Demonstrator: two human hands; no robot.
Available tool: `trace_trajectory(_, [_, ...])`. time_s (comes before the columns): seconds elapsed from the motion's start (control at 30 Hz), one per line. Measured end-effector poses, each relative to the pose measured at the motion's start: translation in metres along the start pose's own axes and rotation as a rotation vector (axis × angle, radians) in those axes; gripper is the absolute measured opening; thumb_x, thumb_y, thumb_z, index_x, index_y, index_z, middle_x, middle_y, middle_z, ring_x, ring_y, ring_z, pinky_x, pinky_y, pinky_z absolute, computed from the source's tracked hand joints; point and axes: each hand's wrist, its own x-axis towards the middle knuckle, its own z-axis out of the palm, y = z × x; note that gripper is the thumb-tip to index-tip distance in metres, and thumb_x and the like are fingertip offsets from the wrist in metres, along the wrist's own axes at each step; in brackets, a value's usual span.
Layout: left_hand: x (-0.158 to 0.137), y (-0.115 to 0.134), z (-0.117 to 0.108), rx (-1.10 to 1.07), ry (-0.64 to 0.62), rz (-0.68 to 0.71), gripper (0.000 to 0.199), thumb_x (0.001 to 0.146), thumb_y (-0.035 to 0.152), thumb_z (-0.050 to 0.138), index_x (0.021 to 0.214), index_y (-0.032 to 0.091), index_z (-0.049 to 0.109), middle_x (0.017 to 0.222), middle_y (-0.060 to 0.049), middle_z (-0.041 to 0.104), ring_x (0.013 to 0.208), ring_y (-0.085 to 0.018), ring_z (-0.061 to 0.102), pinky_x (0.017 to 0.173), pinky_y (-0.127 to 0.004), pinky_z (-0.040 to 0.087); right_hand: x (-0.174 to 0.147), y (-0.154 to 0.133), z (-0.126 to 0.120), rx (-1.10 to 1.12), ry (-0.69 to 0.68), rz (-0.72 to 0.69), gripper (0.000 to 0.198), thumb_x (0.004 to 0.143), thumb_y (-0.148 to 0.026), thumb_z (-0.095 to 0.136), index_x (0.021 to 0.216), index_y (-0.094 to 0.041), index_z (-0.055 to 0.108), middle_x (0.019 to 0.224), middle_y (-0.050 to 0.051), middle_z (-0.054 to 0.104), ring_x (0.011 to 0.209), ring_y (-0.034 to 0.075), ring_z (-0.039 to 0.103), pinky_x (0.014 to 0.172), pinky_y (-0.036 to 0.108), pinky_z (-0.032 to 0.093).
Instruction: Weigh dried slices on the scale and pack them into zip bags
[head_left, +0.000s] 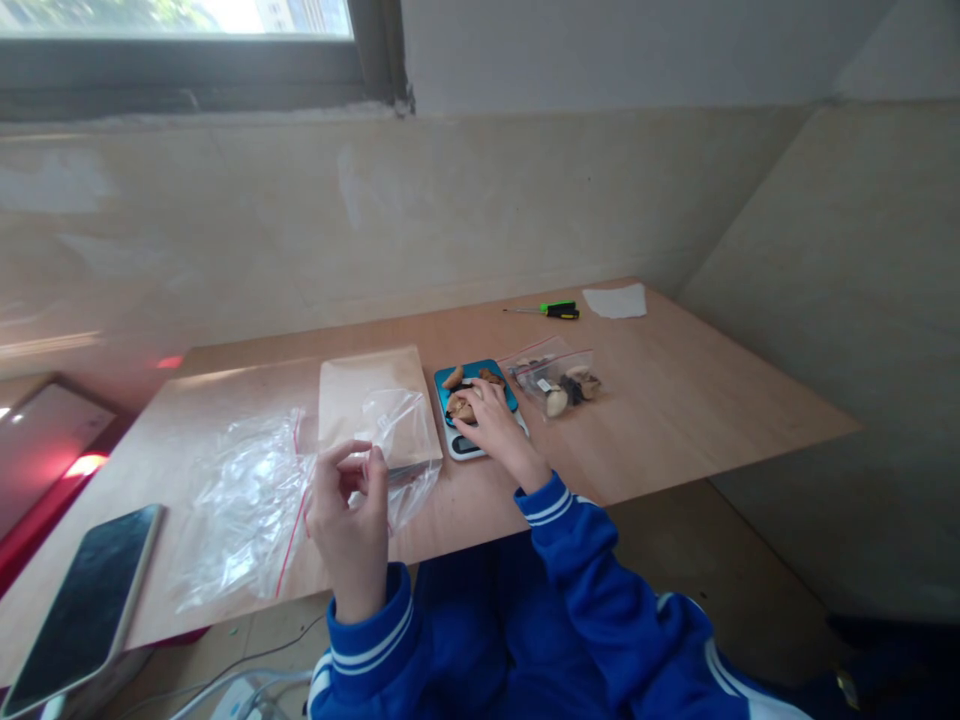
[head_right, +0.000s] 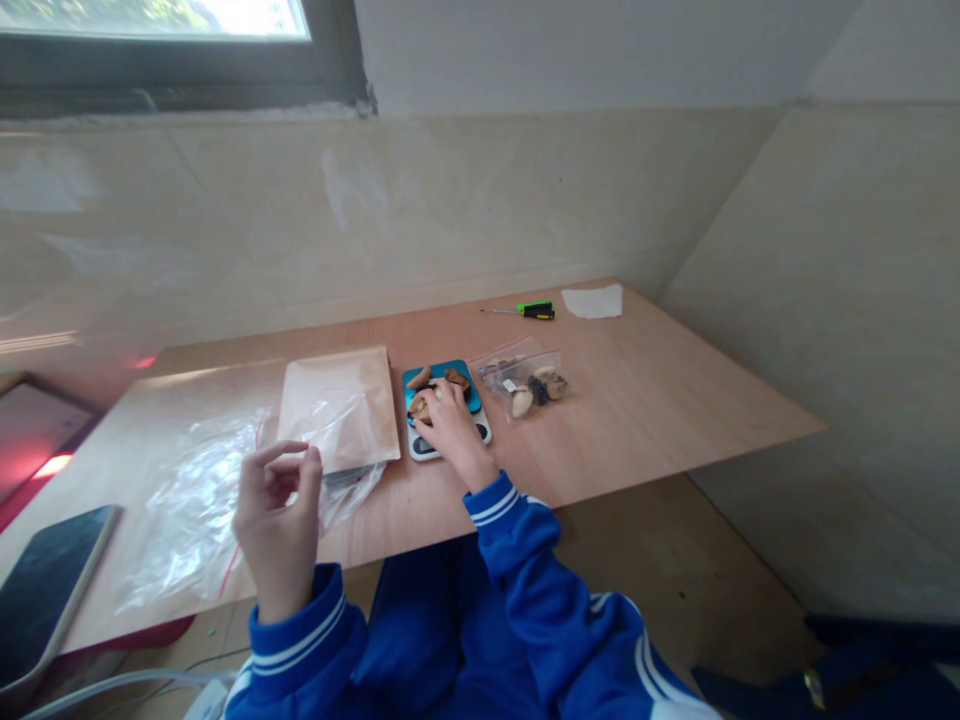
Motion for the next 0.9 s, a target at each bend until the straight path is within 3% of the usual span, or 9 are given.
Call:
trace_trajectory(0.3, [0.0022,-0.0037,-0.0035,0.089,-0.110,0.023,0.029,0.086,0.042,0.060,0.104,0.021,0.063,0.081,0.000,0.062,0.071,-0.013,0.060,0.070,-0.027,0.048,-0.0010,0.0024,0.0029,0.073,0.042,-0.016,0.024,0.081,-0.018,0.065,0.105,-0.018,0.065,0.119,0.012,0.052,0.114,0.029,0.050,0.103,0.047,0.042])
trace_trajectory(0.47, [0.0028,-0.0076,-0.0014,0.095,-0.195,0.007,0.026,0.090,0.040,0.054,0.106,0.021,0.061,0.082,-0.001,0.063,0.074,-0.014,0.062,0.070,-0.028,0.049,0.0005,-0.0014,0.0004,0.095,0.104,-0.024,0.018,0.082,-0.012,0.060,0.097,-0.018,0.067,0.112,0.011,0.058,0.111,0.028,0.050,0.102,0.046,0.042])
trace_trajectory(0.9, [0.0016,-0.0070,-0.0002,0.013,-0.143,-0.053,0.044,0.086,0.038,0.060,0.125,0.020,0.047,0.080,0.001,0.059,0.068,-0.012,0.059,0.063,-0.025,0.050,0.0032,0.0063,0.0031,0.226,0.235,0.031,0.023,0.083,-0.007,0.049,0.095,-0.018,0.066,0.104,0.010,0.061,0.105,0.025,0.056,0.097,0.042,0.047])
